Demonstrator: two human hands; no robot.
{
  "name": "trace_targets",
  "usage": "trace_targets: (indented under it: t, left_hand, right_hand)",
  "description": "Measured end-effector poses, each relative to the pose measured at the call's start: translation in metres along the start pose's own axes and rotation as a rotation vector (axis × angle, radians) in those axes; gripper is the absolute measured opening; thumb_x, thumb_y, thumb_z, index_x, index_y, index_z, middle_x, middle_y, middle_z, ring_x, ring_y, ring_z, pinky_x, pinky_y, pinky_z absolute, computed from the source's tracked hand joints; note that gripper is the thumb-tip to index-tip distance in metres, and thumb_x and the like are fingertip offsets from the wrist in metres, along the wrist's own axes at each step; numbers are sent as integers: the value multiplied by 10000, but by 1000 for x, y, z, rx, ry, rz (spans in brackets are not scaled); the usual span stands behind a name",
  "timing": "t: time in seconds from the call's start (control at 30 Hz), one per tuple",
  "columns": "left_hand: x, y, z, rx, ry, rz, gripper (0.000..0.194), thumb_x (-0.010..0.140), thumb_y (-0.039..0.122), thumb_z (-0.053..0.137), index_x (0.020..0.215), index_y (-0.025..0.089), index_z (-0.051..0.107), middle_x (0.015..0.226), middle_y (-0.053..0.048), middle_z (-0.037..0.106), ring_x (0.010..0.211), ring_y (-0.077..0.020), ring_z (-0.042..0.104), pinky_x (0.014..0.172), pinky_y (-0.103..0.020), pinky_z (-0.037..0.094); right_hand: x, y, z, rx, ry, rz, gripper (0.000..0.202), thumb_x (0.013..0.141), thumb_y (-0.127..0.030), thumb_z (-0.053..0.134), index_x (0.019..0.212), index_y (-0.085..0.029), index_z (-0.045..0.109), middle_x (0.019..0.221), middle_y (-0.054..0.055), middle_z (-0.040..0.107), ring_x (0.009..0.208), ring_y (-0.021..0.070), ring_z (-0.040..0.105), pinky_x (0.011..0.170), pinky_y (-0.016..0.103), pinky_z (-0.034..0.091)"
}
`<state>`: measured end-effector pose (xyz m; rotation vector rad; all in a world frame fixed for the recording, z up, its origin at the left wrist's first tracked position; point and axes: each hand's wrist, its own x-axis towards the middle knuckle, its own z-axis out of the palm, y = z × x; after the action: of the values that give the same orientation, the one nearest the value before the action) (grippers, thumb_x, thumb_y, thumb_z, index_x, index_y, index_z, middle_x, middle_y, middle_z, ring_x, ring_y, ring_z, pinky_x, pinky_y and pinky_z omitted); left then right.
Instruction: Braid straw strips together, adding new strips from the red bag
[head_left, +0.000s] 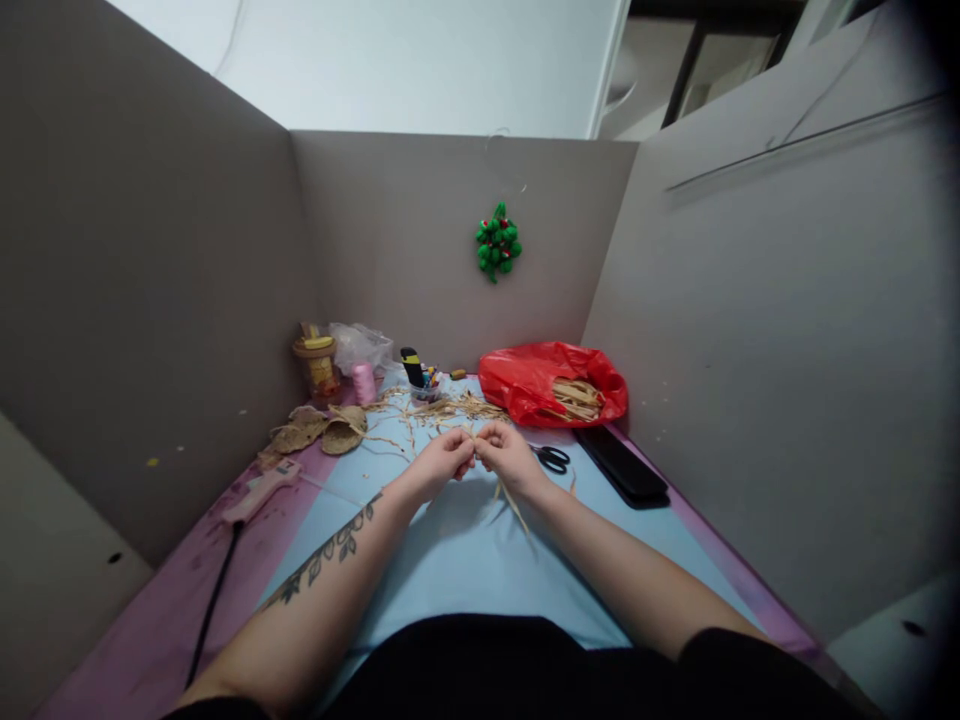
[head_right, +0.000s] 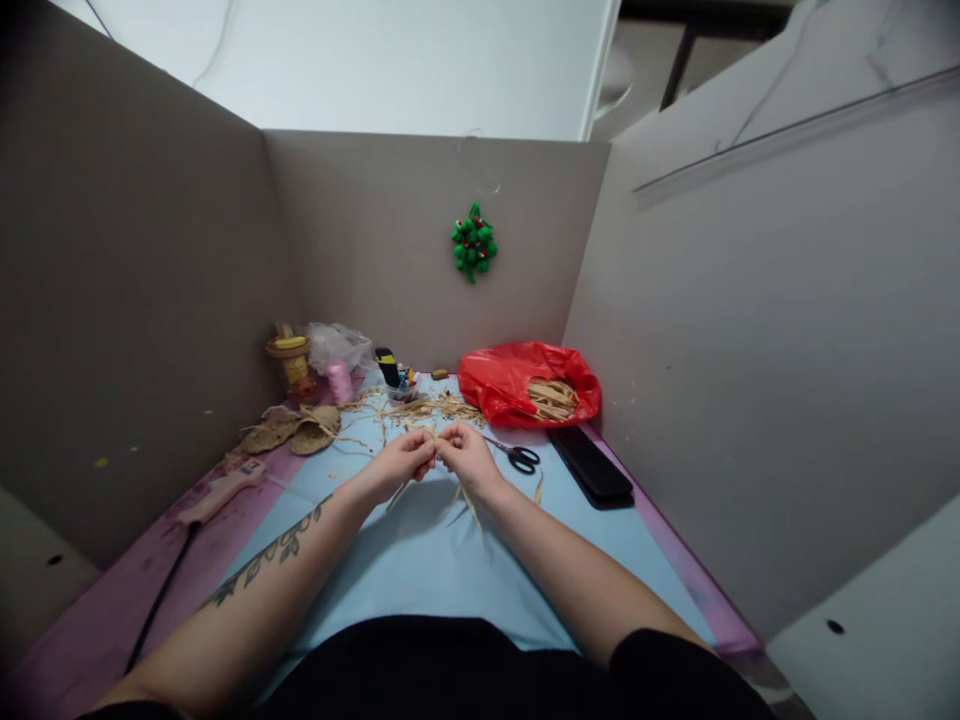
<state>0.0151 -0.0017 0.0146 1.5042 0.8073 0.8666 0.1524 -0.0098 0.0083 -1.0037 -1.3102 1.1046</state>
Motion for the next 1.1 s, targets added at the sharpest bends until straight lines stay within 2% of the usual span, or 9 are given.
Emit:
trace_targets:
  t: [0.2,0.27,0.37,0.53,0.7,0.83,0.97,1.03,1.1]
  left_hand:
    - [4,-2,-2,50,65,30,231,753,377,473,679,169,405,549,55,419,436,-42,324,434,-172,257]
    - [5,-1,-4,152,114,61,210,764,356,447,673,169,412,553,52,417,458,-55,337,451,-178,272]
    - [6,0,-8,329,147,130,203,787,329,408,668,168,435,579,42,425,520,-77,378,504,-191,309]
    - [3,0,-7,632,220,254,180,805,256,379,646,177,414,618,22,445,606,-110,416,577,-225,316]
    - [1,-4,-2,799,345,295,171,826,238,349,682,187,425,651,11,465,617,-120,414,595,-238,302]
    - [4,-3,-6,747,291,280,176,810,241,365,652,182,415,618,19,457,601,-117,417,577,-229,302]
    - [8,-4,-11,676,181,244,168,784,239,395,631,175,420,596,26,464,594,-113,429,570,-221,310]
    - [9,-4,-12,689,178,237,172,784,246,398,629,174,419,591,28,460,591,-112,428,565,-221,304]
    - [9,-5,-12,725,194,242,188,792,263,395,627,175,412,581,30,449,582,-111,422,555,-222,290]
  right_hand:
    - [-1,-4,-1,95,-38,45,206,631,-309,613,739,-181,493,488,-53,523,416,78,434,433,202,324]
    - [0,-4,-5,66,-80,47,229,628,-312,628,776,-172,525,514,-47,537,431,79,443,439,202,324]
    - [4,-5,-13,-28,-123,42,218,622,-325,648,728,-155,563,531,-37,541,447,78,447,450,205,336]
    - [6,-7,-18,-203,-64,8,184,623,-315,643,640,-141,589,529,-18,554,461,87,461,466,218,374]
    - [-1,-8,-12,-54,-101,92,191,615,-321,640,624,-139,581,520,-11,558,439,79,447,455,215,362]
    - [1,-5,-14,-102,-69,130,178,602,-307,637,638,-140,588,555,-7,574,486,88,467,496,217,368]
    - [7,-3,-21,-252,-21,21,133,599,-266,618,580,-143,571,523,-27,516,502,83,428,504,212,339]
    - [8,-4,-23,-275,-12,-22,132,601,-253,607,550,-149,544,508,-31,496,497,81,419,496,210,333]
    - [7,-6,-22,-245,-19,7,136,600,-252,604,548,-156,523,483,-39,477,462,76,407,459,204,321]
